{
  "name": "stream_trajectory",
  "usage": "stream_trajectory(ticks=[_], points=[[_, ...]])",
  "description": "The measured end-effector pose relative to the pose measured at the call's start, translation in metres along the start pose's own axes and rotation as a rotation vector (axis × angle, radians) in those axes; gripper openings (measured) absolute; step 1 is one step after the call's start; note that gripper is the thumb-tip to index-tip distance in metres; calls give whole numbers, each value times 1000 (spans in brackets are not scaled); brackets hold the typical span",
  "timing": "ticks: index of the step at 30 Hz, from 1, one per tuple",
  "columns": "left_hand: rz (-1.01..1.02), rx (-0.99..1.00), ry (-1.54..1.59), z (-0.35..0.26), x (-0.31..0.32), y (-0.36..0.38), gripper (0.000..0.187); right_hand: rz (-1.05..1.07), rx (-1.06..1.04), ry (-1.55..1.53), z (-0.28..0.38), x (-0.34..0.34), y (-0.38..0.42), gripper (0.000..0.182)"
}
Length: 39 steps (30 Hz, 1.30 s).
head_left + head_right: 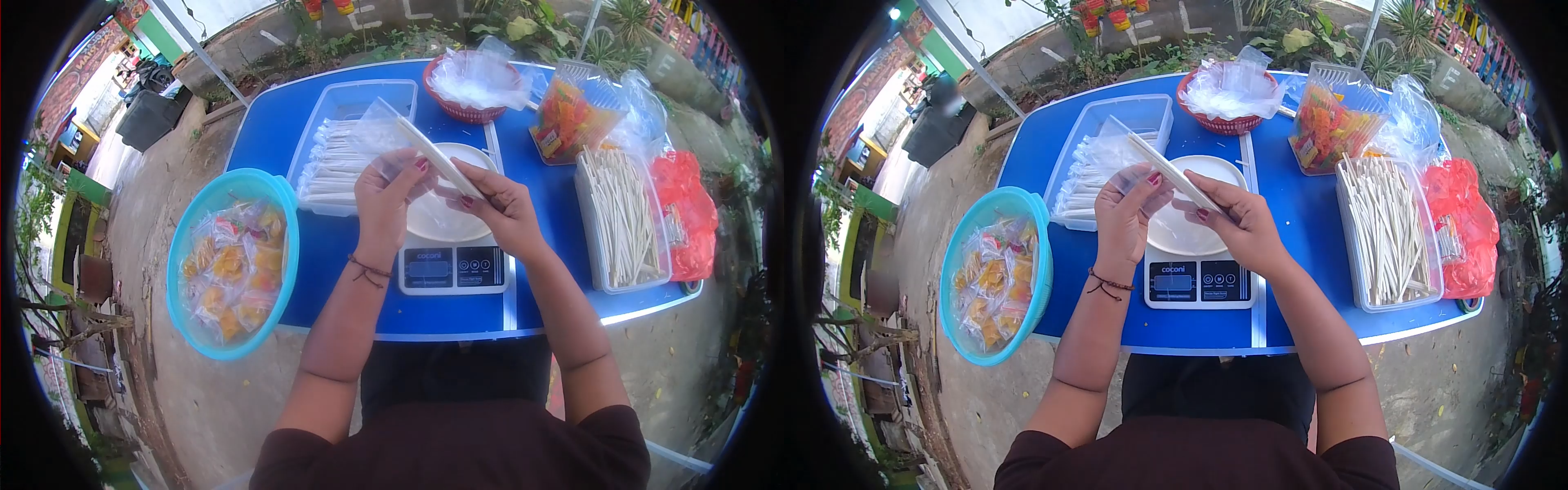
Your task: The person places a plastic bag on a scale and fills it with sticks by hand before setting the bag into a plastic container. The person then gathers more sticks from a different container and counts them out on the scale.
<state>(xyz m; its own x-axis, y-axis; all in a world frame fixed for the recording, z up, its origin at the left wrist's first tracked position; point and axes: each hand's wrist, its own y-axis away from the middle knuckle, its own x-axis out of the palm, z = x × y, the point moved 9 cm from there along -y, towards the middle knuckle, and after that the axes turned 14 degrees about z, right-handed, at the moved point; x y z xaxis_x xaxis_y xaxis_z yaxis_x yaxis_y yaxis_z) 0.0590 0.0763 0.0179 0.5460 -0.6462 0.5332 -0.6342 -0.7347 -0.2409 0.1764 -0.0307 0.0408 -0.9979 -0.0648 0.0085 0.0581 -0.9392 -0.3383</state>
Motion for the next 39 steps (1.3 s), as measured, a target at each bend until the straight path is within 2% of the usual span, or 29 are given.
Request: stream_trajectory(ticks=[2,8,11,20,23,26,29,32,35,39], points=[[-20,-11,-12,0,0,1,23,-38,-38,231,2,0,3,53],[-19,-28,-33,0,-1,3,21,-57,-70,643,27,10,6,56],[-21,-25,-22,-1,0,4,19,-67,-171,851,37,18,7,56],[38,39,57,-3,6,3,20,-54,-252,1101,41,26,7,54],[26,46,-92,-6,8,3,21,-43,-274,1161,42,26,7,53],[35,64,-188,-11,11,4,22,-18,-239,1118,45,26,8,49],[34,56,-153,-13,15,4,23,-118,-273,947,54,21,10,43],[61,40,-171,-12,17,4,25,-160,-118,669,35,5,9,37],[93,70,-226,-17,22,5,25,-92,17,366,13,-2,7,34],[53,128,-67,-20,14,2,22,-88,61,90,3,-7,6,32]])
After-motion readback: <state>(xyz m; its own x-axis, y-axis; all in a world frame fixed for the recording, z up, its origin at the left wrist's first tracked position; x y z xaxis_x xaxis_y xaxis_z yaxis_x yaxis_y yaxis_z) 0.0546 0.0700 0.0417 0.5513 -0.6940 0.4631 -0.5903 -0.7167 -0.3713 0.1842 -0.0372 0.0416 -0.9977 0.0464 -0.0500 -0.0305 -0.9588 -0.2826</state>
